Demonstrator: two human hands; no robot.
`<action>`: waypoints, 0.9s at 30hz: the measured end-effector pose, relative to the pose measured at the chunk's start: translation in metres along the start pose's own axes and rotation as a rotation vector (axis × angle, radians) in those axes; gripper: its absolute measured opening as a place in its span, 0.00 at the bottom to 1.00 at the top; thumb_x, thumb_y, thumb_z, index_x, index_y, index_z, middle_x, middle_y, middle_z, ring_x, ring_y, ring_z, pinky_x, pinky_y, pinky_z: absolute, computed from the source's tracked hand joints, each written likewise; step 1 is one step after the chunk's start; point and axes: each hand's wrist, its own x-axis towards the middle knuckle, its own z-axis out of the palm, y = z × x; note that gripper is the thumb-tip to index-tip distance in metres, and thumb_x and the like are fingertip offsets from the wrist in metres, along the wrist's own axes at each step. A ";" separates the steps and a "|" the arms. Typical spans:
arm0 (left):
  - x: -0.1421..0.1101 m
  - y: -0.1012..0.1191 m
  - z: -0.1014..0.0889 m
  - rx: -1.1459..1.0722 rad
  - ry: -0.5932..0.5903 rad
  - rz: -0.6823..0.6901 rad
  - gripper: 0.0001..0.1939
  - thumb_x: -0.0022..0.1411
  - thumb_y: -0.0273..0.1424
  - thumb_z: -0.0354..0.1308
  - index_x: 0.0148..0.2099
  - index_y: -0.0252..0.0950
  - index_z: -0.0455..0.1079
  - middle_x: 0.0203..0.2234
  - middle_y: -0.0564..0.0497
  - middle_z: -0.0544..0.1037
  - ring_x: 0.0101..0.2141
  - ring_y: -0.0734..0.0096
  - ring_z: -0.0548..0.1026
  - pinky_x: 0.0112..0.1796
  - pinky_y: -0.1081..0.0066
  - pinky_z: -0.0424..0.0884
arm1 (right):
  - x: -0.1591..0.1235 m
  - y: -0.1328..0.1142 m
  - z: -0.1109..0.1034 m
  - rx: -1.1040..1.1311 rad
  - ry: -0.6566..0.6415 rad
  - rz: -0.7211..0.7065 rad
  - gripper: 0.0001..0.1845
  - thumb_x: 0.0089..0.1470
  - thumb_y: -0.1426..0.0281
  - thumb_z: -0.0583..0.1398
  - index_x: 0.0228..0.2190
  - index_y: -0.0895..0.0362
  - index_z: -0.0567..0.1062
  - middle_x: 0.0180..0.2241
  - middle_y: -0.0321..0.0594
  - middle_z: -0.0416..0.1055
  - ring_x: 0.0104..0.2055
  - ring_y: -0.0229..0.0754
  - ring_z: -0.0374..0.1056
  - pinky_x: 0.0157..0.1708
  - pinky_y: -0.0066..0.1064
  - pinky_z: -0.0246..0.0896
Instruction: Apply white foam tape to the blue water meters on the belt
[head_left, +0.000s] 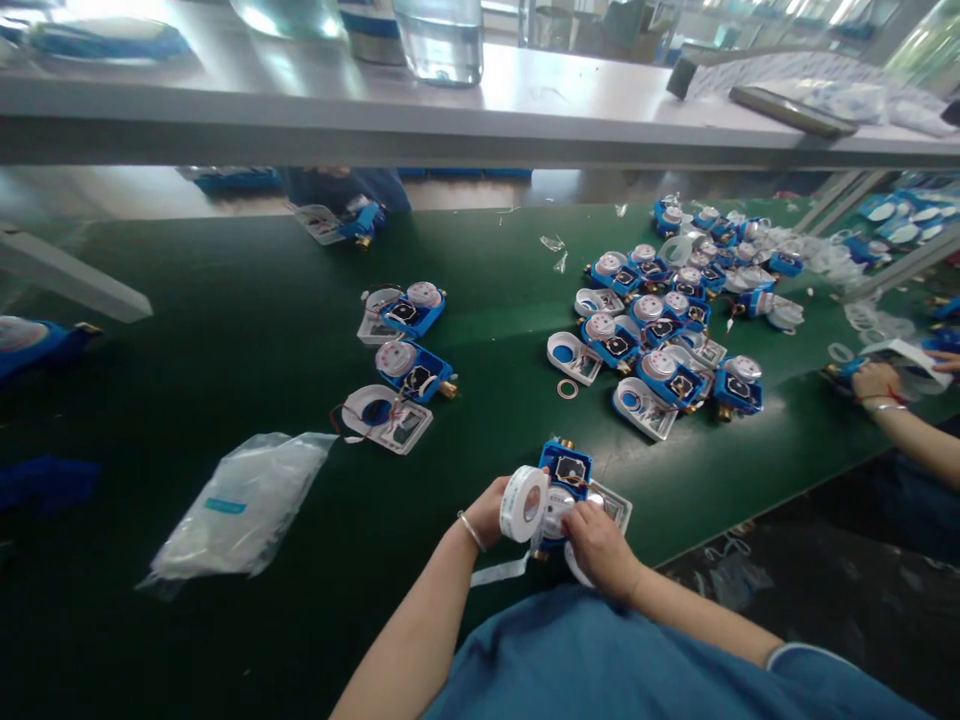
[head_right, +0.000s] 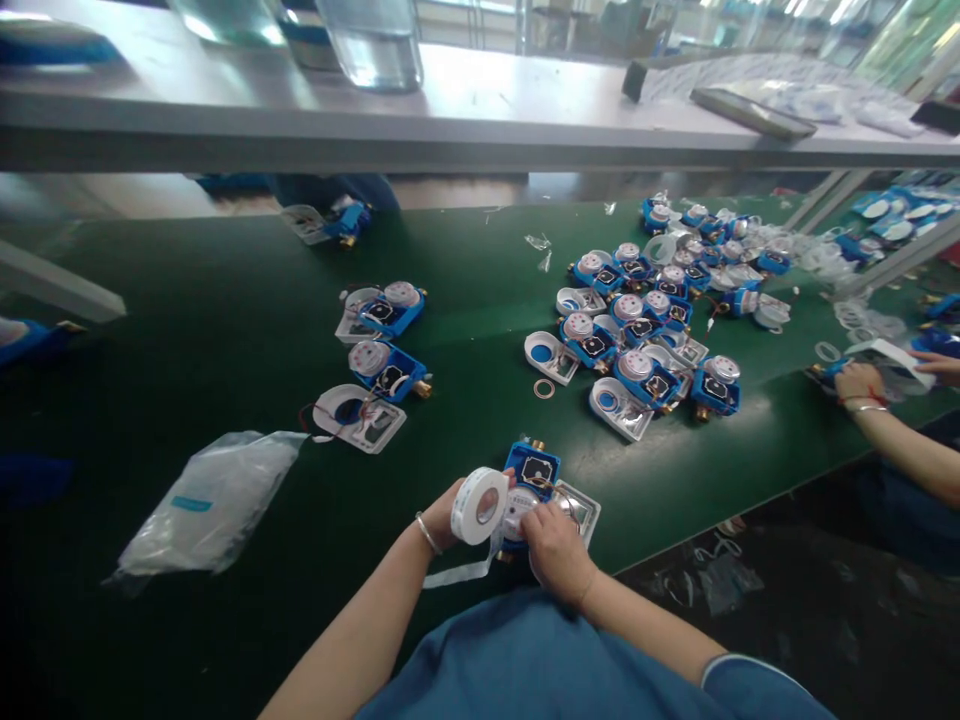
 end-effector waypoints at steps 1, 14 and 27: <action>0.002 -0.004 -0.001 -0.012 0.006 -0.004 0.25 0.48 0.38 0.61 0.45 0.26 0.69 0.33 0.44 0.77 0.34 0.60 0.72 0.38 0.62 0.69 | -0.003 -0.006 0.001 0.040 -0.027 0.019 0.08 0.54 0.75 0.49 0.31 0.58 0.67 0.30 0.44 0.66 0.34 0.44 0.61 0.34 0.34 0.57; -0.002 -0.022 0.006 -0.246 -0.027 -0.080 0.30 0.51 0.40 0.59 0.54 0.32 0.61 0.51 0.41 0.69 0.54 0.55 0.62 0.55 0.56 0.55 | 0.003 -0.028 -0.012 0.537 -0.291 0.090 0.04 0.52 0.72 0.52 0.31 0.57 0.66 0.30 0.38 0.69 0.31 0.37 0.65 0.30 0.26 0.58; 0.019 -0.020 -0.020 -0.392 -0.027 -0.124 0.29 0.50 0.38 0.60 0.54 0.35 0.61 0.55 0.41 0.62 0.57 0.55 0.55 0.58 0.57 0.50 | -0.075 0.007 -0.060 0.527 0.017 0.319 0.12 0.56 0.70 0.47 0.34 0.56 0.70 0.31 0.41 0.69 0.33 0.39 0.64 0.35 0.30 0.61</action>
